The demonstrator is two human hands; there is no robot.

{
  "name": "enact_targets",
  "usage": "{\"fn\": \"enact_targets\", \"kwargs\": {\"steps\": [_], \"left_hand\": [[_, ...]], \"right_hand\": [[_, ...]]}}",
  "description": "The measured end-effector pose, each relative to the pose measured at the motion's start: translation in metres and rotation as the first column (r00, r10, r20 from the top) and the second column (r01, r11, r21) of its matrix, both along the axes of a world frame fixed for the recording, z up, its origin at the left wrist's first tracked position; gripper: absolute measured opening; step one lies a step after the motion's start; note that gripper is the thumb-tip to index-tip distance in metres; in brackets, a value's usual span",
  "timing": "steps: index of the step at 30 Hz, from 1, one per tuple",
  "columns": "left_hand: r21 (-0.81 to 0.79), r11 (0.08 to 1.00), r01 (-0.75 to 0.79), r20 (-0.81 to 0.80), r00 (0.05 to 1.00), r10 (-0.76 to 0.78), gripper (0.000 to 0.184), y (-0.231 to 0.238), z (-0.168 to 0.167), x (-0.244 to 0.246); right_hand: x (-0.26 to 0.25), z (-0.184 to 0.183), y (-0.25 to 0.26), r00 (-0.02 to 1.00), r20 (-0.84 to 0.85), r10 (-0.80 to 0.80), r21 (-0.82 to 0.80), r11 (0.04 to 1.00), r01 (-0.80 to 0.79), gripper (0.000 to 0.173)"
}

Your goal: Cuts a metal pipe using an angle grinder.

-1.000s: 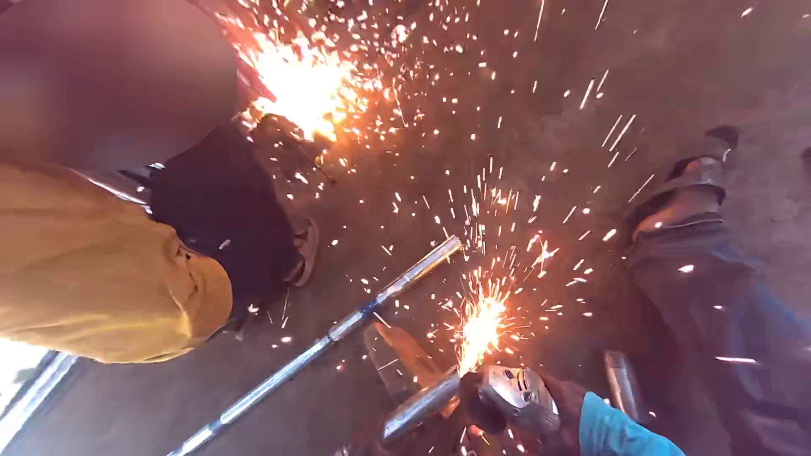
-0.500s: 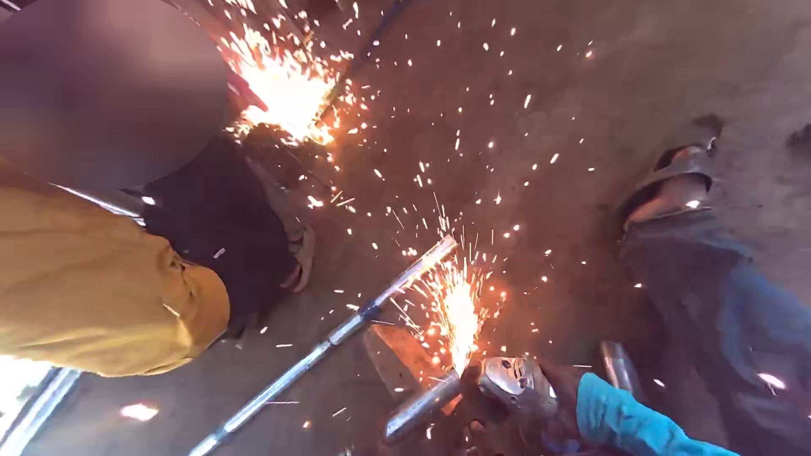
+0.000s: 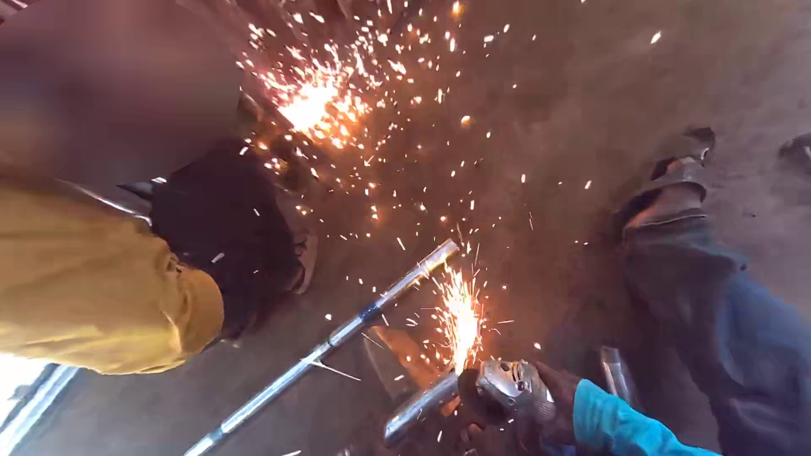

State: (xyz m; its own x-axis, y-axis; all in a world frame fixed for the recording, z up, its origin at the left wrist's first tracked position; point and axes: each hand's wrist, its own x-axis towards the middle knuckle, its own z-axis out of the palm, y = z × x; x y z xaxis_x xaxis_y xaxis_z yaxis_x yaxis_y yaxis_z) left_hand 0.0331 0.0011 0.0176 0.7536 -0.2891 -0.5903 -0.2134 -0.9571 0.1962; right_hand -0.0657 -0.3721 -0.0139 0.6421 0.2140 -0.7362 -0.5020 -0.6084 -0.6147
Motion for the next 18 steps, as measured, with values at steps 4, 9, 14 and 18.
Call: {"fn": "enact_targets", "kwargs": {"steps": [4, 9, 14, 18], "left_hand": [[-0.034, 0.999, 0.01, 0.192, 0.981, -0.003, 0.071, 0.016, -0.019, -0.011], [0.052, 0.997, -0.049, 0.081, 0.996, 0.045, 0.077, 0.01, -0.014, -0.007], [-0.028, 0.998, 0.055, 0.209, 0.977, -0.048, 0.067, 0.009, -0.007, -0.008], [-0.025, 0.999, -0.038, -0.023, 0.999, 0.037, 0.06, -0.013, 0.019, -0.003]], "right_hand": [[0.005, 0.022, -0.003, 0.999, -0.013, 0.044, 0.023, 0.999, -0.044, 0.095], [-0.001, 0.002, 0.006, 0.999, 0.031, -0.026, 0.005, 1.0, 0.025, 0.093], [-0.006, -0.007, 0.003, 0.999, 0.045, 0.013, 0.022, 1.0, -0.014, 0.101], [-0.001, -0.002, 0.005, 1.0, 0.005, 0.001, -0.003, 1.0, -0.001, 0.099]]}}
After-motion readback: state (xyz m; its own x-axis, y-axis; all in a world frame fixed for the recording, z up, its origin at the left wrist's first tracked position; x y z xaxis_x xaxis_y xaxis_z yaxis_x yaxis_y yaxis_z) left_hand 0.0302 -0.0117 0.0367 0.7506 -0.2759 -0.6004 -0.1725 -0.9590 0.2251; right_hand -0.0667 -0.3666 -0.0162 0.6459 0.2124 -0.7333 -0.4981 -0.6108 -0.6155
